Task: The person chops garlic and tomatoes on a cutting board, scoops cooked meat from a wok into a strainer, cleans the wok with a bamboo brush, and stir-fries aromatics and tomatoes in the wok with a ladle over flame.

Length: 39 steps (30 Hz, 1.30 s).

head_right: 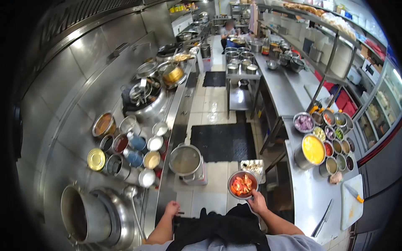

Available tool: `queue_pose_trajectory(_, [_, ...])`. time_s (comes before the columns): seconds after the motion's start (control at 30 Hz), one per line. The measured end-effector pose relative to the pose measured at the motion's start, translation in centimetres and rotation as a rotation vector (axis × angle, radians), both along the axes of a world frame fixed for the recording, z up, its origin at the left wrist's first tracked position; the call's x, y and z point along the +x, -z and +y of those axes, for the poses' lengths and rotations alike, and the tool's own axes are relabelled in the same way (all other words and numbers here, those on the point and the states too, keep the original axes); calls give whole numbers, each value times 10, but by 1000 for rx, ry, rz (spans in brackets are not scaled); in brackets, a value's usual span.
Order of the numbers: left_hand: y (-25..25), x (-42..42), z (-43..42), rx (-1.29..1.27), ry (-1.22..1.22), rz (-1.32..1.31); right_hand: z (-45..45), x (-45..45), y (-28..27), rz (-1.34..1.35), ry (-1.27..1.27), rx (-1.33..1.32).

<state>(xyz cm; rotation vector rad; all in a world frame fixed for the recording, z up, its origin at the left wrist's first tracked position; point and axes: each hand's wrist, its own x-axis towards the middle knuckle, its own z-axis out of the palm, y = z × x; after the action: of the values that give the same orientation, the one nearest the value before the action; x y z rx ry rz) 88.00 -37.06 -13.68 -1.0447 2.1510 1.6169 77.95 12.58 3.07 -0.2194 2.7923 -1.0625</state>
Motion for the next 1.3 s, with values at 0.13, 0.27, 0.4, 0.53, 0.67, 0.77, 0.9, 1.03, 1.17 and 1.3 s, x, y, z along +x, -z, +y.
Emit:
queue_pose_trajectory(0.13, [-52, -190, 2, -38, 223, 288, 0, -73, -12, 46, 68, 24])
queue_pose_trajectory(0.27, [-68, -296, -4, -125, 351, 232, -6, -176, 8, 78, 151, 18])
queue_pose_trajectory(0.4, [-38, -339, -33, -227, 421, 100, -32, -300, 11, 46, 117, -31])
queue_pose_trajectory(0.53, [-102, -407, -51, -23, 378, -19, -59, -440, -4, 14, -24, -50])
queue_pose_trajectory(0.67, [-84, -537, -70, -148, 314, 127, -95, -583, -37, 83, -71, -86])
queue_pose_trajectory(0.77, [-73, -670, -66, -39, 400, 190, -110, -675, -27, 205, -62, -76])
queue_pose_trajectory(0.9, [-106, -863, -31, -45, 739, 241, -122, -765, -24, 113, 98, -94])
queue_pose_trajectory(1.03, [-185, -1033, 8, -13, 1090, 399, -123, -844, -49, 132, 169, -72])
queue_pose_trajectory(1.17, [-227, -1187, -5, -46, 1225, 412, -144, -922, -63, 116, 352, -195])
queue_pose_trajectory(1.3, [-230, -1324, -56, -231, 1041, 358, -168, -1023, -75, 232, 390, -191])
